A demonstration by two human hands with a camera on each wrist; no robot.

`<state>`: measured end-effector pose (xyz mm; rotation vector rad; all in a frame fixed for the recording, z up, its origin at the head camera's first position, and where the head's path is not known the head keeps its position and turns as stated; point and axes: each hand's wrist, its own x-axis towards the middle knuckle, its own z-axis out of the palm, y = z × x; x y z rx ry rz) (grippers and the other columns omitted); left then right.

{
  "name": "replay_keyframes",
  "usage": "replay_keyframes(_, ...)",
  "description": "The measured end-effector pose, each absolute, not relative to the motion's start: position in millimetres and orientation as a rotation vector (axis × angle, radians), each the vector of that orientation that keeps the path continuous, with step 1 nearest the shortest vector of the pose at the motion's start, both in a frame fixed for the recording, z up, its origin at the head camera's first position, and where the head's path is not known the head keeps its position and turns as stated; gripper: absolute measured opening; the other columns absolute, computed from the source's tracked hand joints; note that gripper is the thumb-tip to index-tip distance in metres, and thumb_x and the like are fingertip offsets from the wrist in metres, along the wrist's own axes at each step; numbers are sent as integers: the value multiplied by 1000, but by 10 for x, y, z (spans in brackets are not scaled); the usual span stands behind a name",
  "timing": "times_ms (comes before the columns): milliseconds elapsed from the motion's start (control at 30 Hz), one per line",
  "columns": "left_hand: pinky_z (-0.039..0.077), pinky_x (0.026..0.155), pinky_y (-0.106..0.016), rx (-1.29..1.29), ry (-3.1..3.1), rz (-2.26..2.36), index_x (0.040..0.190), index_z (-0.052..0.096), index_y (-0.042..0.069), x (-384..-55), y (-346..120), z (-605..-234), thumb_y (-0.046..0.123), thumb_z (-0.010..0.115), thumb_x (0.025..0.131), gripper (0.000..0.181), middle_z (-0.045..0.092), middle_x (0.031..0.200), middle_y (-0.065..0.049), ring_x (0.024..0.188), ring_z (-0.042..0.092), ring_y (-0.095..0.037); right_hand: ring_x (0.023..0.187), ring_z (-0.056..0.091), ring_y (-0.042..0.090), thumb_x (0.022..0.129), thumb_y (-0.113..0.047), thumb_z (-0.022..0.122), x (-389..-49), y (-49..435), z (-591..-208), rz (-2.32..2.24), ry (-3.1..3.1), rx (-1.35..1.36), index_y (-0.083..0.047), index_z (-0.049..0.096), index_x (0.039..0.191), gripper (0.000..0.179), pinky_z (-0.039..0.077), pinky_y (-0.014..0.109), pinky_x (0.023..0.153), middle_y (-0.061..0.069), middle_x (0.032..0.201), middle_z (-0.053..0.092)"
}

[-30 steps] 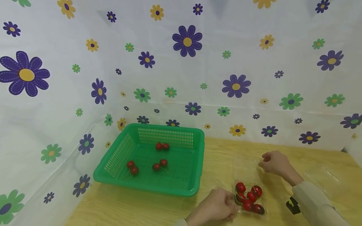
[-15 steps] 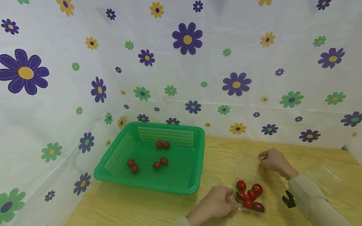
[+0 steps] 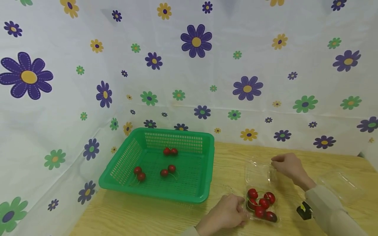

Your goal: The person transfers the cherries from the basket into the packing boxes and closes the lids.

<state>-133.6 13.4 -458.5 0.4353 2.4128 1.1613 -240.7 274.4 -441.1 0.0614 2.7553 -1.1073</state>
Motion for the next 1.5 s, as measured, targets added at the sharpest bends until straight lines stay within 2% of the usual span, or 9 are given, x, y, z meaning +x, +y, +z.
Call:
replay_keyframes(167, 43, 59, -15, 454, 2451, 1136, 135, 61, -5, -1329, 141, -4580, 16, 74, 92, 50, 66, 61, 10, 50, 50, -1, 98, 70, 32, 103, -15, 55, -2343, 2762, -4339, -1185, 2789, 85, 13, 62, 128, 39, 61, 38, 79, 33, 122, 67)
replay_keyframes(367, 40, 49, -16, 416, 2402, 1203, 135, 60, -8, -1334, 164, -4574, 3, 70, 92, 45, 68, 64, 8, 50, 55, -2, 95, 71, 32, 102, -15, 57, -2255, 2764, -4275, -1209, 2858, 43, 11, 66, 125, 36, 55, 27, 70, 30, 116, 71)
replay_keyframes(467, 40, 47, -16, 401, 2403, 1225, 134, 60, -8, -1345, 183, -4588, -2, 68, 91, 44, 69, 65, 7, 52, 60, -2, 92, 71, 30, 102, -15, 57, -2216, 2759, -4238, -1216, 2903, 10, 10, 68, 123, 34, 54, 26, 66, 28, 112, 72)
replay_keyframes(633, 39, 46, -17, 391, 2443, 1205, 137, 60, -4, -1381, 234, -4606, 2, 68, 93, 45, 67, 63, 9, 52, 58, -1, 88, 72, 27, 103, -14, 57, -2172, 2771, -4170, -1242, 2962, -11, 9, 69, 120, 31, 53, 23, 61, 26, 107, 75)
replay_keyframes(800, 35, 42, -16, 398, 2476, 1195, 135, 61, -5, -1408, 264, -4609, 1, 66, 93, 43, 68, 63, 10, 48, 54, -1, 90, 74, 31, 104, -16, 58, -2120, 2767, -4117, -1231, 2992, 9, 7, 70, 120, 31, 53, 23, 60, 26, 107, 75)
replay_keyframes(967, 38, 42, -17, 412, 2496, 1182, 133, 62, -5, -1427, 275, -4613, 5, 69, 94, 41, 69, 63, 8, 48, 55, 0, 91, 74, 31, 104, -21, 59, -2025, 2774, -4087, -1197, 3034, -25, 2, 72, 119, 30, 53, 22, 61, 23, 108, 76)
replay_keyframes(1133, 39, 42, -17, 408, 2491, 1198, 134, 62, -5, -1434, 292, -4635, 5, 69, 94, 42, 70, 65, 8, 48, 56, -1, 87, 74, 22, 102, -26, 62, -1916, 2794, -4080, -1154, 3108, -87, -4, 76, 114, 28, 53, 20, 64, 18, 105, 78)
replay_keyframes(1367, 33, 39, -16, 410, 2489, 1216, 134, 61, -6, -1446, 306, -4626, 1, 67, 94, 41, 68, 63, 8, 46, 52, -2, 75, 62, -13, 100, -23, 66, -1800, 2785, -4088, -1147, 3202, -137, -6, 78, 109, 23, 52, 14, 65, 15, 103, 79)
replay_keyframes(1500, 33, 40, -16, 391, 2479, 1222, 136, 61, -5, -1458, 313, -4618, 2, 67, 94, 43, 67, 63, 8, 45, 50, -3, 76, 65, -7, 100, -27, 65, -1734, 2769, -4104, -1135, 3190, -103, -6, 77, 111, 26, 51, 15, 64, 16, 103, 79)
